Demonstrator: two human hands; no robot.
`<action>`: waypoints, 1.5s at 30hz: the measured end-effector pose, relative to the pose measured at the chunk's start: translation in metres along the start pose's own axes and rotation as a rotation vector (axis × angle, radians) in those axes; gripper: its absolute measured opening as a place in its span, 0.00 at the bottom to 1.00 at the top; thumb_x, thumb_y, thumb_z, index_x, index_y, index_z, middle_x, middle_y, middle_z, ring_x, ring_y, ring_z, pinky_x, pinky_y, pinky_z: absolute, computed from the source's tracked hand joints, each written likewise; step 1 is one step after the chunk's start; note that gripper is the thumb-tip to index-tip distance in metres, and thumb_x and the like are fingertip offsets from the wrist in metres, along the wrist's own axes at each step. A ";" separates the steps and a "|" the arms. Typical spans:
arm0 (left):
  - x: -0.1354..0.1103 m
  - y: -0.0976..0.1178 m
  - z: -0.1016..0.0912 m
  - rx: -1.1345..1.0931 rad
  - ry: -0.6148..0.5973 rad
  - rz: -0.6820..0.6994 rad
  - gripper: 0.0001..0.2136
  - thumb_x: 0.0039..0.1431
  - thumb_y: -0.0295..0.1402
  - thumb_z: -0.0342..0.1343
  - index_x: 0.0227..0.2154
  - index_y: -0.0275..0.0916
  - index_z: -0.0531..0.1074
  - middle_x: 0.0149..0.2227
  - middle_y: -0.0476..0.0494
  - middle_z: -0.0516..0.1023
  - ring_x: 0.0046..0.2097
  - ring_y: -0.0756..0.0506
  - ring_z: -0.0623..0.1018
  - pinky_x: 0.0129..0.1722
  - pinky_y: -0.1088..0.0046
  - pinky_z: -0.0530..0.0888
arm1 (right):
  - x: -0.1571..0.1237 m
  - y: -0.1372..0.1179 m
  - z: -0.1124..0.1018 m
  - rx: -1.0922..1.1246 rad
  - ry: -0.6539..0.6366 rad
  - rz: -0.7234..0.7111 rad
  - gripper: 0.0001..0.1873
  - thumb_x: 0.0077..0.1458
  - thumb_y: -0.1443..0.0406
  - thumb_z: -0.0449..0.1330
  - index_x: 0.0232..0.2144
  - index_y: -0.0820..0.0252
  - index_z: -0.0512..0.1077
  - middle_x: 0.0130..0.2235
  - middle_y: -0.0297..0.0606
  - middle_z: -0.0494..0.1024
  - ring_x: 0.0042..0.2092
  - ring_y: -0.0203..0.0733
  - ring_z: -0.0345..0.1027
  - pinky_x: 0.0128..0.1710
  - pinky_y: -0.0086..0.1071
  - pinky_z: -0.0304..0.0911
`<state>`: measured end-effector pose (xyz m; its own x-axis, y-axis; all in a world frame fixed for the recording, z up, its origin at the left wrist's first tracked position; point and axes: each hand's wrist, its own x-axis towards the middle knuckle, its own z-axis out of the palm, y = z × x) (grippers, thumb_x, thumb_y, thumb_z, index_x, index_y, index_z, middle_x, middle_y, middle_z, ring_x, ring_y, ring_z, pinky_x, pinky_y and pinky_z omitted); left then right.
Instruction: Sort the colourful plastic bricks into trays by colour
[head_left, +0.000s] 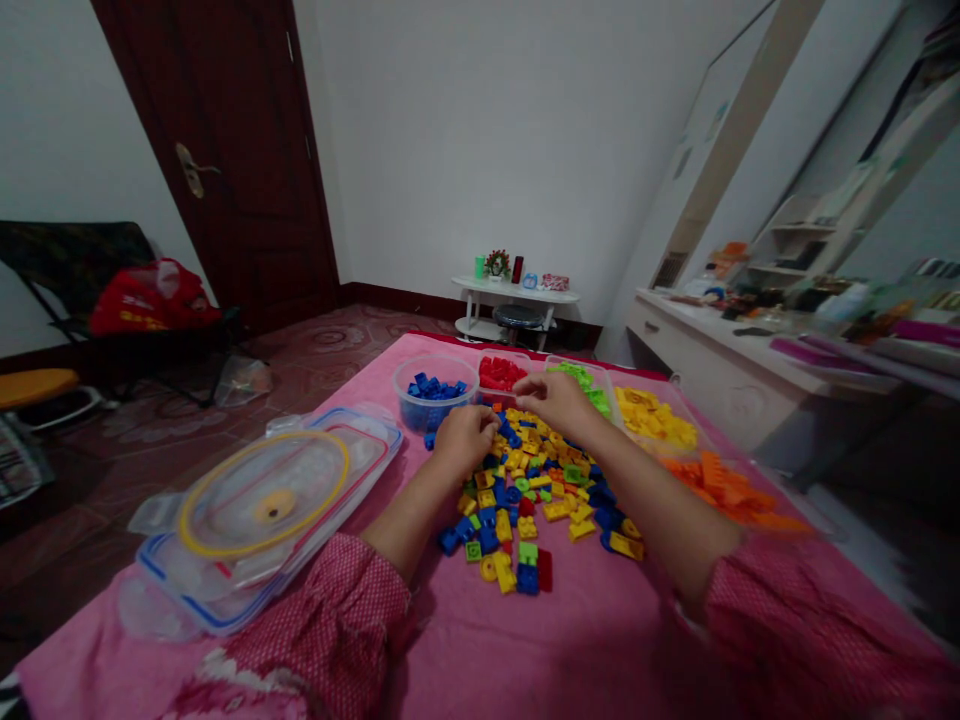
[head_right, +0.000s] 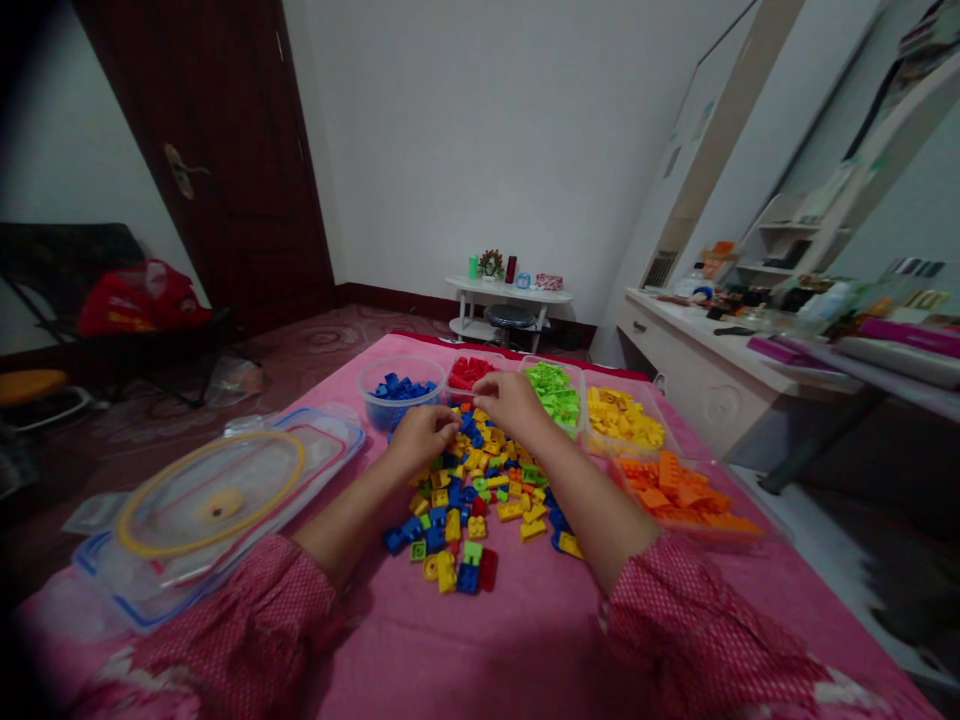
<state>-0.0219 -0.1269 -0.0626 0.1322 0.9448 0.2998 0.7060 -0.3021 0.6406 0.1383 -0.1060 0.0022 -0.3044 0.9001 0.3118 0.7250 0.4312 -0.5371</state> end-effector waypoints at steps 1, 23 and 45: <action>0.001 -0.001 -0.002 0.000 0.000 -0.005 0.10 0.52 0.31 0.52 0.33 0.38 0.78 0.32 0.44 0.79 0.33 0.48 0.74 0.32 0.76 0.65 | -0.012 -0.002 0.006 0.022 -0.057 -0.039 0.10 0.45 0.71 0.59 0.32 0.61 0.77 0.32 0.37 0.79 0.33 0.38 0.71 0.36 0.29 0.64; -0.010 0.012 -0.027 0.332 -0.359 -0.004 0.07 0.32 0.23 0.59 0.18 0.41 0.77 0.24 0.45 0.76 0.28 0.45 0.74 0.29 0.74 0.67 | -0.093 -0.005 0.026 -0.476 -0.298 0.000 0.12 0.51 0.66 0.57 0.36 0.51 0.77 0.37 0.40 0.79 0.42 0.46 0.70 0.37 0.32 0.58; -0.003 0.020 -0.034 -0.280 -0.438 -0.107 0.11 0.49 0.38 0.55 0.22 0.33 0.71 0.19 0.47 0.71 0.23 0.51 0.70 0.22 0.78 0.64 | -0.089 0.001 0.021 -0.152 -0.180 -0.017 0.08 0.42 0.72 0.53 0.21 0.61 0.72 0.26 0.35 0.75 0.29 0.35 0.65 0.29 0.27 0.53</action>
<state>-0.0321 -0.1402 -0.0266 0.3906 0.9184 -0.0627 0.5262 -0.1669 0.8338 0.1533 -0.1843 -0.0428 -0.4129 0.8951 0.1683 0.7992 0.4447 -0.4043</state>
